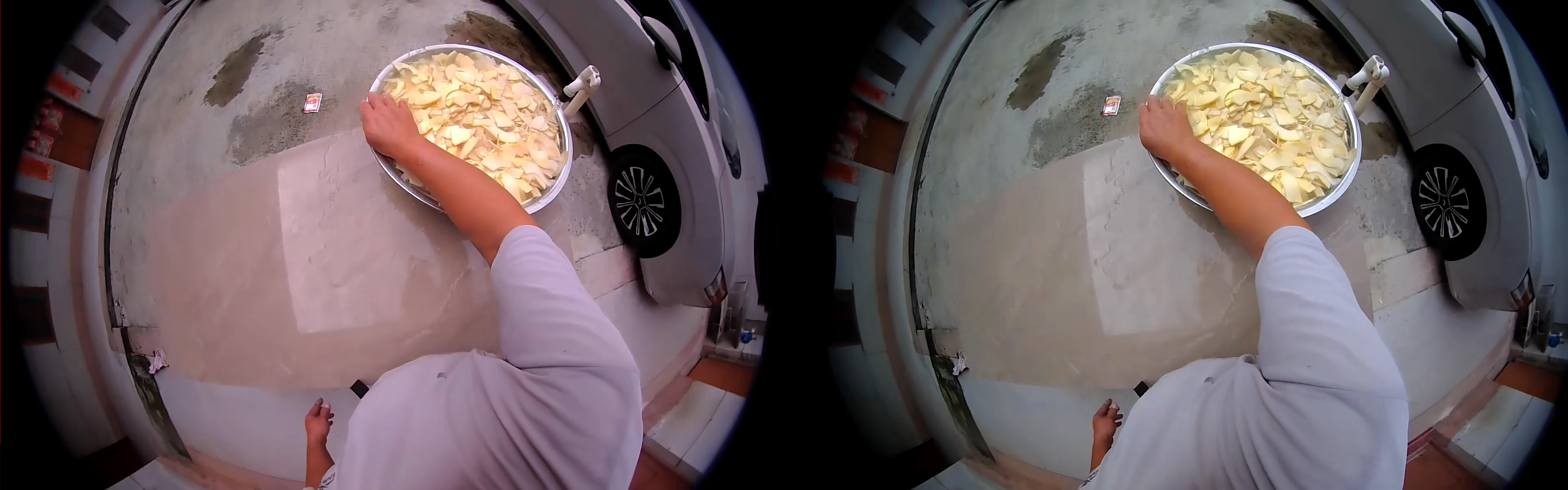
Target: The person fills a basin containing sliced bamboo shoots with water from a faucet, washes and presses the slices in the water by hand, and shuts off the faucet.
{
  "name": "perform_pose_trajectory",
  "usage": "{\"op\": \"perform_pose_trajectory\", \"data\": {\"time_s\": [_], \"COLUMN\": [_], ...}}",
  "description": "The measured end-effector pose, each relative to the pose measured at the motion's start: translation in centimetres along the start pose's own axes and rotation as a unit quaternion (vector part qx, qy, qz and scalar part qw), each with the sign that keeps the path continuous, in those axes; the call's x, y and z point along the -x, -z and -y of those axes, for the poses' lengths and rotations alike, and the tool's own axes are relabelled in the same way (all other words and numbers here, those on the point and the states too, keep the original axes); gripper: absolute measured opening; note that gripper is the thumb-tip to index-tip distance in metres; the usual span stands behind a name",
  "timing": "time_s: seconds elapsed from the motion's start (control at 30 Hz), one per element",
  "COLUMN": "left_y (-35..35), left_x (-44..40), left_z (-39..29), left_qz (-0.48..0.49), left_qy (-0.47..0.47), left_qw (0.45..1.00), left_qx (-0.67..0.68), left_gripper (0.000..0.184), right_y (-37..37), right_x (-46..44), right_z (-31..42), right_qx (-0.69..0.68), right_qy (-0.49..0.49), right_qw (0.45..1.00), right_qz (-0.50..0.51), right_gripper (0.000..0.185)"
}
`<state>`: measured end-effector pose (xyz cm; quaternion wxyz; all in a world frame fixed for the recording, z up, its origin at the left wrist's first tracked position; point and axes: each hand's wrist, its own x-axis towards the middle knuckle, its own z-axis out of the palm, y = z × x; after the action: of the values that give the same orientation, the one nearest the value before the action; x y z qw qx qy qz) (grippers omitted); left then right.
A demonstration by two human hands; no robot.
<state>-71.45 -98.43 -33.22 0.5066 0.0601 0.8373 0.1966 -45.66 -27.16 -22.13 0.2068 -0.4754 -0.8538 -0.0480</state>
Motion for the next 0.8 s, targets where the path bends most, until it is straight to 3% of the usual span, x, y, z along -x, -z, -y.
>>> {"op": "perform_pose_trajectory", "data": {"time_s": [0.07, 0.2, 0.33, 0.47, 0.5, 0.63, 0.73, 0.8], "left_y": [0.3, -0.2, -1.1, -0.8, -0.6, -0.6, -0.4, -0.3], "left_x": [-0.3, 0.4, 1.7, 2.1, 1.9, 0.9, 0.8, 0.2], "left_z": [-0.2, 1.9, 2.5, 3.1, 3.4, 4.0, 3.4, 2.5], "left_qz": [-0.010, 0.004, 0.036, 0.015, 0.002, -0.016, 0.011, 0.023], "left_qy": [-0.017, -0.012, 0.007, 0.011, 0.012, 0.017, 0.008, -0.013], "left_qw": [1.000, 1.000, 0.998, 0.999, 1.000, 0.999, 1.000, 0.999], "left_qx": [0.015, 0.024, -0.053, -0.042, -0.014, 0.041, -0.008, -0.022], "left_gripper": [0.060, 0.060, 0.061, 0.060, 0.060, 0.059, 0.059, 0.059], "right_y": [1.2, 5.3, 2.4, -0.4, 1.9, 1.0, 4.9, 5.8], "right_x": [0.8, 0.1, -4.1, -6.5, -6.8, -2.8, 1.2, 4.1], "right_z": [-1.6, -3.7, -6.6, -8.1, -7.6, -6.6, -7.1, -9.1], "right_qx": [0.058, 0.032, 0.024, -0.051, -0.061, 0.003, -0.015, 0.020], "right_qy": [0.001, -0.041, -0.096, -0.132, -0.154, -0.059, -0.039, -0.008], "right_qw": [0.998, 0.994, 0.995, 0.989, 0.978, 0.989, 0.988, 0.995], "right_qz": [0.030, 0.101, -0.017, -0.043, 0.123, 0.134, 0.148, 0.101], "right_gripper": [0.031, 0.026, 0.026, 0.039, 0.052, 0.057, 0.055, 0.053]}}
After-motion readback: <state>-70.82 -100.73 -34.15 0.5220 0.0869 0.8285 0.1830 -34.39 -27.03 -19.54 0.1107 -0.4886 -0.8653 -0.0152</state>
